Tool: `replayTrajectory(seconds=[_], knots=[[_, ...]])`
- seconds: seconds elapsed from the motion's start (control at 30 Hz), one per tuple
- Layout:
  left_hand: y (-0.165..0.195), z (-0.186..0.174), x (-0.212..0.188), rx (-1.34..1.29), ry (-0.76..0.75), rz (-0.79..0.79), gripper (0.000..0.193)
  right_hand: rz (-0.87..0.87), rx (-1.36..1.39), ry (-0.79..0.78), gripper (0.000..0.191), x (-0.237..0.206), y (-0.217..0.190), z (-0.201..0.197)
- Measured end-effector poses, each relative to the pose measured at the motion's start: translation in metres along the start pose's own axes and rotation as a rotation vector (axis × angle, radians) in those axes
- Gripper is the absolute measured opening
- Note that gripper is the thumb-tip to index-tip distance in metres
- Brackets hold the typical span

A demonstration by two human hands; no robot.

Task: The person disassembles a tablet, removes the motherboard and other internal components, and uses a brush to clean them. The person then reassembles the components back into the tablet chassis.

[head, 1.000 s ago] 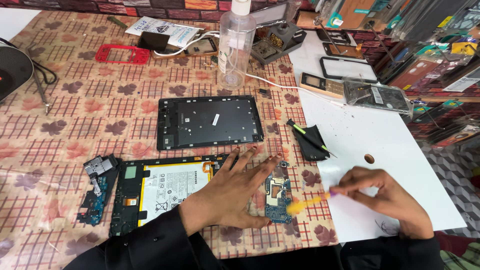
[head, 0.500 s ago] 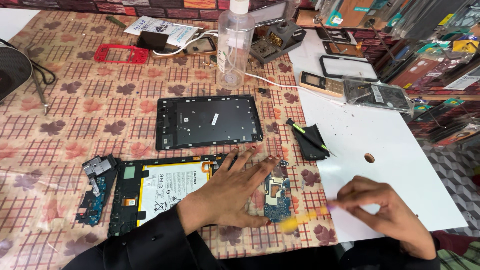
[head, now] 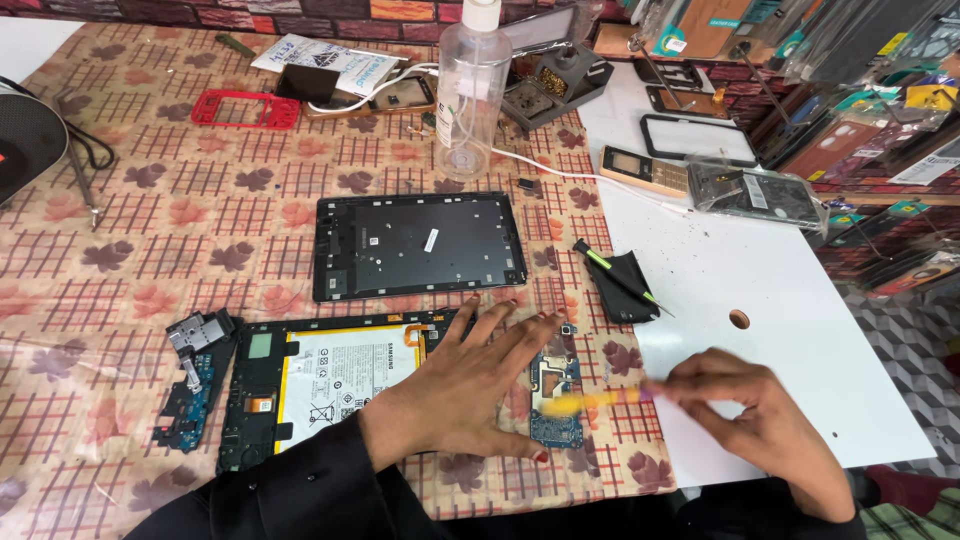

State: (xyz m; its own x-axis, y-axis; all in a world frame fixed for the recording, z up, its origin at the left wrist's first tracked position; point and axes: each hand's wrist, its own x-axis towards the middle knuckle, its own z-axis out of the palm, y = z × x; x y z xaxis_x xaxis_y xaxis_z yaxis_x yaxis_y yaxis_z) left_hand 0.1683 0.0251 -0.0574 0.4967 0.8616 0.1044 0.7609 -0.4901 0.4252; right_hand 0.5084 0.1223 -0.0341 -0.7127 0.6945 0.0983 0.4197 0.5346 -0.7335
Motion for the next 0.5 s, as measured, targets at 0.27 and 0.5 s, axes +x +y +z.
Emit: replayTrajectory(seconds=[0.27, 0.5], knots=[[0.001, -0.003, 0.001, -0.093, 0.07, -0.005, 0.136, -0.036, -0.059, 0.047, 0.041, 0.016, -0.012, 0.005], [0.001, -0.003, 0.001, -0.124, 0.095, -0.007, 0.136, -0.026, -0.016, 0.01, 0.04, 0.023, -0.003, 0.005]])
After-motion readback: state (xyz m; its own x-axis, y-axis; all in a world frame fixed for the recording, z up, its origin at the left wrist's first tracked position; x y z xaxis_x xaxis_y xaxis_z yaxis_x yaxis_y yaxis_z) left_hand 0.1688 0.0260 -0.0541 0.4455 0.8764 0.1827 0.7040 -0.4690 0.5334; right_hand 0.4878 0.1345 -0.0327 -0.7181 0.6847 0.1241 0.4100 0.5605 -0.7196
